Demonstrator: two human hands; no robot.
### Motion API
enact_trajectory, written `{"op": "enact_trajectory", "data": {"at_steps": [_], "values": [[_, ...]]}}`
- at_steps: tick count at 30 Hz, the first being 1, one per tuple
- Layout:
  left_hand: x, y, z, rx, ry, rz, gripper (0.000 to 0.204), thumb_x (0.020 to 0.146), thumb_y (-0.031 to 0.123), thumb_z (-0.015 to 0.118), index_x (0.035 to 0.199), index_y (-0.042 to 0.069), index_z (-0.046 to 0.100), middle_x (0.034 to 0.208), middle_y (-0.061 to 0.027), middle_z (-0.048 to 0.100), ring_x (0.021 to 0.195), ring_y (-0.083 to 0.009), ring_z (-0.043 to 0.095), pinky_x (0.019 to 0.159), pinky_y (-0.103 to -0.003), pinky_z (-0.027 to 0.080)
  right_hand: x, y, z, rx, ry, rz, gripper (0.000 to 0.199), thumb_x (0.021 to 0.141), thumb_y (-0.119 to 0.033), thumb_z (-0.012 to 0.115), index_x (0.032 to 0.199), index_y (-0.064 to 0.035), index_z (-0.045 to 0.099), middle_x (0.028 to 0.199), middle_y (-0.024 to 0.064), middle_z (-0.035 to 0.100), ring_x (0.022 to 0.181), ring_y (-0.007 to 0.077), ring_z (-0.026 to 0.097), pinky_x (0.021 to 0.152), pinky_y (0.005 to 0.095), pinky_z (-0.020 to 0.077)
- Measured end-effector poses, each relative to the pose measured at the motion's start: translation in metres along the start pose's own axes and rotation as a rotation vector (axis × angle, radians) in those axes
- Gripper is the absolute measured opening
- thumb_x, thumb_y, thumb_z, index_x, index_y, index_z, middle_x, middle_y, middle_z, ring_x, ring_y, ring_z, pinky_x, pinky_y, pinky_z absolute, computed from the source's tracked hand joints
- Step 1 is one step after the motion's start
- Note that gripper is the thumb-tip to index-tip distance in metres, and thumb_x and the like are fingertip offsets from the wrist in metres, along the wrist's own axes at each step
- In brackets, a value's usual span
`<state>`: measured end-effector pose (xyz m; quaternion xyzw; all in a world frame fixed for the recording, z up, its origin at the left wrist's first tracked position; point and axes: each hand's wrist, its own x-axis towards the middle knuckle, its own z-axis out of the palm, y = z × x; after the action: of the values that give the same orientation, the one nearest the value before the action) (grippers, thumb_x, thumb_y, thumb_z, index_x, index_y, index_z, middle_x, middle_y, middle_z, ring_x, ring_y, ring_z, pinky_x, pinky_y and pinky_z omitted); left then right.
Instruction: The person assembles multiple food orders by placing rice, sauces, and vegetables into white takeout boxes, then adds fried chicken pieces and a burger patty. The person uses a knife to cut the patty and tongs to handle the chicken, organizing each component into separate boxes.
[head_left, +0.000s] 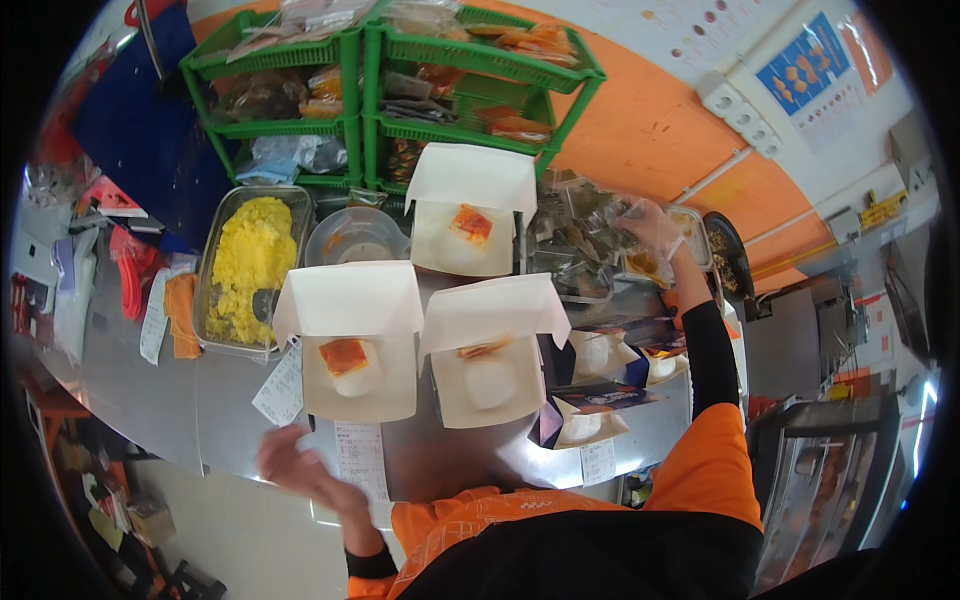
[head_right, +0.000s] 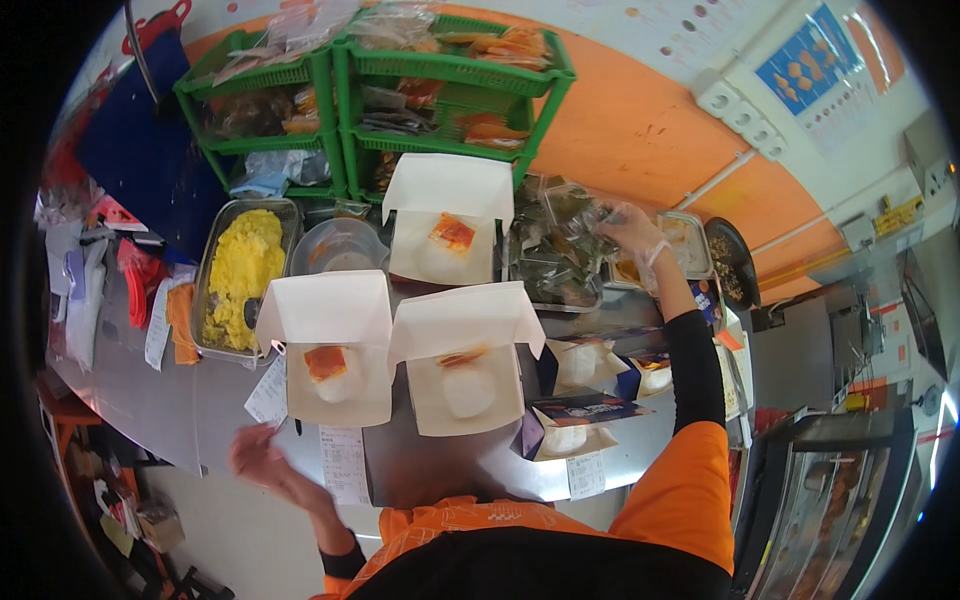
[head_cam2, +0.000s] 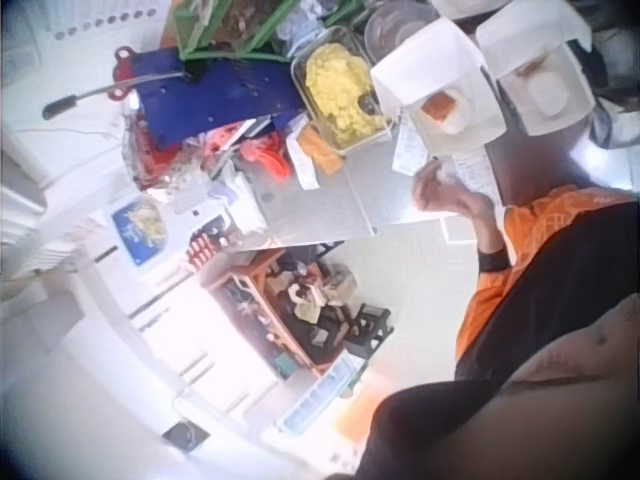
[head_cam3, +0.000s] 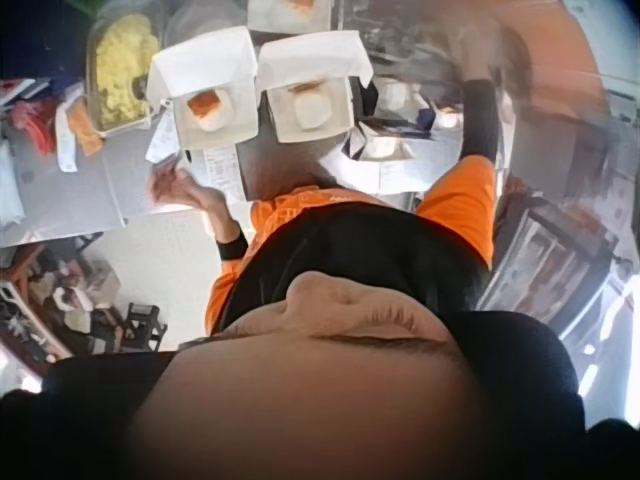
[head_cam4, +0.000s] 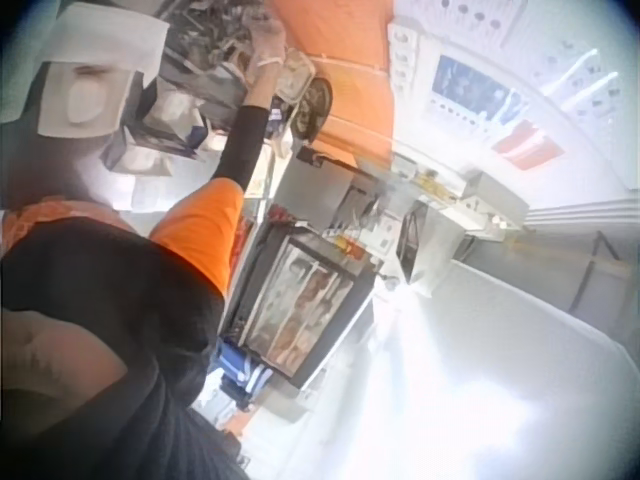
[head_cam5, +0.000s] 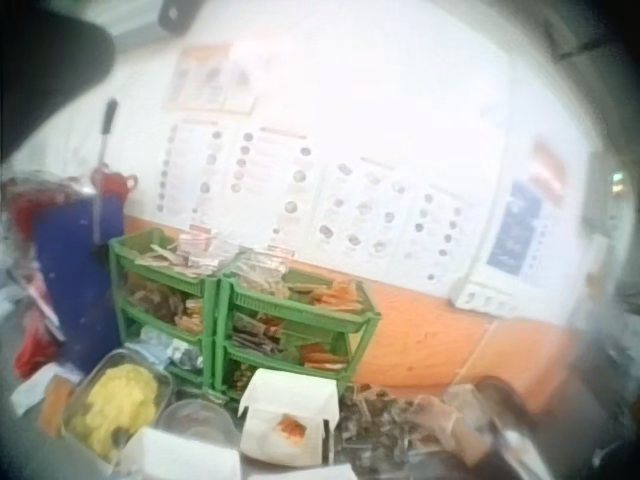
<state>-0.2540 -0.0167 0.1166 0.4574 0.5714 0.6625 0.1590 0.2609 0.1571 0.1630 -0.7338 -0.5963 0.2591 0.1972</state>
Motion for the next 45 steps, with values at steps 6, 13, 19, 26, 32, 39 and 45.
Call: {"op": "enact_trajectory", "data": {"at_steps": [6,13,19,26,32,39,45], "values": [[-0.017,0.075,0.158,-0.995,-0.981,-0.861,0.066,0.087,0.039,0.058,0.139,0.008,0.03,0.137,-0.014,0.038,0.121,-0.03,0.044,0.098,-0.047,0.041,-0.055,-0.071,-0.027,0.561,0.003,-0.002,0.04,0.081,-0.005,0.062,0.119,-0.0019,0.055,0.103,0.0035,0.061,0.09,0.0109,0.057,0.08,0.0256,0.0469],[-0.017,0.113,0.283,-1.383,-1.347,-1.262,0.075,0.081,0.06,0.06,0.134,0.01,0.042,0.128,-0.0099,0.05,0.117,-0.0255,0.049,0.099,-0.047,0.04,-0.143,-0.111,-0.031,0.247,0.036,-0.306,0.042,0.08,-0.012,0.063,0.12,-0.0003,0.054,0.104,0.0105,0.063,0.095,0.0211,0.059,0.087,0.0321,0.0453],[-0.098,0.136,0.265,-0.905,-1.033,-1.175,0.052,0.081,0.042,0.069,0.116,0.007,0.052,0.11,-0.0066,0.057,0.099,-0.0189,0.058,0.082,-0.035,0.05,-0.23,-0.108,0.012,0.001,0.298,-0.241,0.052,0.084,-0.018,0.061,0.131,0.0002,0.047,0.12,0.0202,0.056,0.102,0.0295,0.057,0.091,0.0381,0.0439],[-0.139,0.156,0.221,-1.012,-1.172,-1.375,0.043,0.089,0.036,0.061,0.116,0.004,0.05,0.104,-0.0088,0.059,0.095,-0.0207,0.061,0.082,-0.034,0.052,-0.323,-0.1,0.002,0.842,0.211,0.106,0.04,0.095,-0.024,0.051,0.129,-0.0021,0.051,0.126,0.0101,0.056,0.103,0.0129,0.057,0.077,0.0277,0.0531],[-0.182,0.172,0.183,-1.046,-1.409,-1.582,0.051,0.093,0.049,0.047,0.12,0.006,0.049,0.11,-0.0138,0.062,0.096,-0.0254,0.062,0.086,-0.04,0.051,-0.376,-0.048,-0.023,0.785,0.018,-0.138,0.034,0.096,-0.019,0.049,0.125,-0.0031,0.054,0.119,0.0124,0.059,0.099,0.0198,0.061,0.079,0.0308,0.0528],[-0.263,0.208,0.156,-0.665,-1.251,-1.388,0.044,0.094,0.05,0.043,0.117,0.013,0.048,0.104,-0.0084,0.06,0.089,-0.0238,0.062,0.074,-0.041,0.055,-0.405,0.02,-0.027,0.603,-0.057,-0.037,0.025,0.09,-0.012,0.057,0.114,-0.0031,0.06,0.089,0.0083,0.066,0.083,0.018,0.061,0.079,0.0301,0.0484],[-0.344,0.174,0.162,-0.652,-0.767,-1.714,0.044,0.092,0.05,0.049,0.109,0.01,0.052,0.095,-0.0069,0.059,0.077,-0.0215,0.062,0.063,-0.037,0.054,-0.412,0.095,-0.04,1.21,0.034,0.293,0.03,0.087,-0.01,0.061,0.117,-0.0027,0.059,0.096,0.0061,0.062,0.078,0.0122,0.056,0.069,0.024,0.047]]}}
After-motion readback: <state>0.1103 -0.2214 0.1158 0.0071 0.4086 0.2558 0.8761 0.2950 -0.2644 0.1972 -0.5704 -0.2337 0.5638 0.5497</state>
